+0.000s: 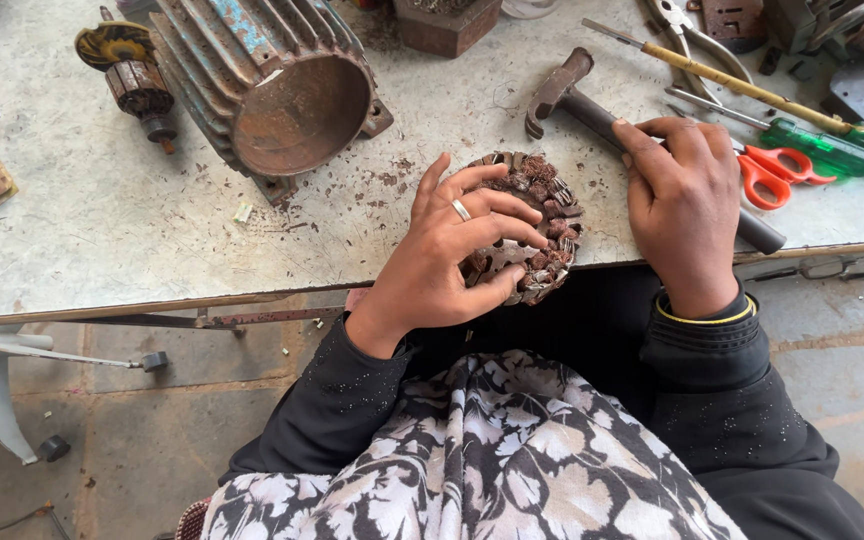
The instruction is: The person sits on the floor and works on a disassembled motor rotor. They use a hammer to tap the rotor, then use a screwdriver and scissors to adjust or remove copper windings. A phone playing a video is visible on the table.
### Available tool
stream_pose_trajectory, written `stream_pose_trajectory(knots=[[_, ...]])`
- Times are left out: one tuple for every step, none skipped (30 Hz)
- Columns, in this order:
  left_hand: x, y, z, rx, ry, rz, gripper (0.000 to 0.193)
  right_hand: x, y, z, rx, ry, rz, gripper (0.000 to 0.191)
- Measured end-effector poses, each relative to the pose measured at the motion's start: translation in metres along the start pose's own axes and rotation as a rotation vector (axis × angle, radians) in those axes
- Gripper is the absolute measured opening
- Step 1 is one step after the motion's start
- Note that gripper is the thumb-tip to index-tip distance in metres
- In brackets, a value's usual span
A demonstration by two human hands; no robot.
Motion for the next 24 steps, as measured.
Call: stream_pose_trajectory(knots=[[-0.001, -0.001, -0.001, 0.000, -0.010, -0.003, 0.026, 0.000, 0.000, 0.000, 0.000, -0.001, 0.000, 0.030], [-0.002, -0.001, -0.001, -0.001, -0.020, -0.005, 0.026, 0.000, 0.000, 0.001, 0.000, -0.001, 0.001, 0.030], [-0.003, -0.002, -0.001, -0.003, -0.031, -0.008, 0.026, 0.000, 0.001, 0.001, 0.001, -0.002, 0.003, 0.030], [-0.004, -0.002, -0.002, -0.001, -0.031, -0.007, 0.026, 0.000, 0.001, 0.001, 0.002, -0.001, 0.003, 0.030], [-0.004, -0.002, -0.002, 0.001, -0.031, -0.007, 0.026, 0.000, 0.001, 0.001, 0.003, 0.000, 0.004, 0.030], [-0.004, -0.002, -0.003, 0.003, -0.032, -0.007, 0.025, 0.000, 0.001, 0.001, 0.005, 0.000, 0.005, 0.029], [-0.004, -0.002, -0.003, 0.000, -0.030, -0.006, 0.025, 0.000, 0.000, 0.001, 0.004, -0.001, 0.004, 0.029], [-0.004, -0.001, -0.003, -0.002, -0.028, -0.005, 0.025, 0.000, 0.000, 0.001, 0.004, -0.003, 0.003, 0.029], [-0.004, -0.001, -0.004, -0.004, -0.027, -0.004, 0.024, 0.000, 0.000, 0.001, 0.004, -0.005, 0.002, 0.029], [-0.004, -0.001, -0.004, -0.004, -0.023, -0.003, 0.024, -0.001, 0.000, 0.001, 0.001, -0.005, 0.002, 0.029], [-0.004, -0.001, -0.004, -0.005, -0.020, -0.002, 0.023, -0.001, 0.000, 0.001, -0.002, -0.006, 0.002, 0.028], [-0.005, -0.001, -0.004, -0.007, -0.016, -0.001, 0.023, -0.001, 0.000, 0.001, -0.005, -0.004, 0.002, 0.028], [-0.005, 0.000, -0.004, -0.007, -0.018, -0.003, 0.023, -0.001, 0.000, 0.000, -0.006, -0.003, 0.003, 0.028], [-0.005, 0.000, -0.004, -0.007, -0.020, -0.005, 0.022, -0.001, 0.000, -0.001, -0.007, -0.003, 0.003, 0.027], [-0.005, 0.000, -0.003, -0.006, -0.022, -0.007, 0.022, -0.001, 0.000, -0.001, -0.008, -0.003, 0.003, 0.027], [-0.004, 0.001, -0.003, -0.007, -0.018, -0.008, 0.022, 0.000, 0.000, -0.001, -0.007, -0.002, 0.004, 0.028], [-0.004, 0.001, -0.002, -0.008, -0.014, -0.010, 0.024, 0.000, 0.000, -0.002, -0.006, -0.002, 0.004, 0.028], [-0.004, 0.001, -0.002, -0.008, -0.010, -0.011, 0.025, 0.000, 0.000, -0.002, -0.006, -0.002, 0.005, 0.028], [-0.004, 0.001, -0.001, -0.016, -0.020, -0.013, 0.027, 0.000, 0.000, -0.003, -0.001, -0.002, 0.007, 0.028], [-0.004, 0.000, 0.000, -0.024, -0.029, -0.017, 0.029, 0.001, 0.000, -0.003, 0.003, -0.002, 0.008, 0.029], [-0.004, 0.000, 0.002, -0.032, -0.039, -0.021, 0.031, 0.001, 0.000, -0.003, 0.006, -0.002, 0.010, 0.029], [-0.004, 0.000, 0.003, -0.036, -0.043, -0.019, 0.032, 0.002, 0.000, -0.003, 0.005, -0.009, 0.008, 0.029], [-0.004, 0.000, 0.005, -0.040, -0.048, -0.018, 0.033, 0.002, 0.000, -0.003, 0.003, -0.016, 0.006, 0.029], [-0.004, 0.000, 0.006, -0.047, -0.053, -0.019, 0.034, 0.003, 0.000, -0.002, 0.001, -0.022, 0.007, 0.029]])
Point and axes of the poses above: each hand's wrist, its own y-axis away from the middle knuckle, its own x-axis out of the back of the hand, z = x × y, the point moved 9 cm from there along -y, towards the middle knuckle, and after that the axes turned 3 degrees about -z, right-handed, at the moved point
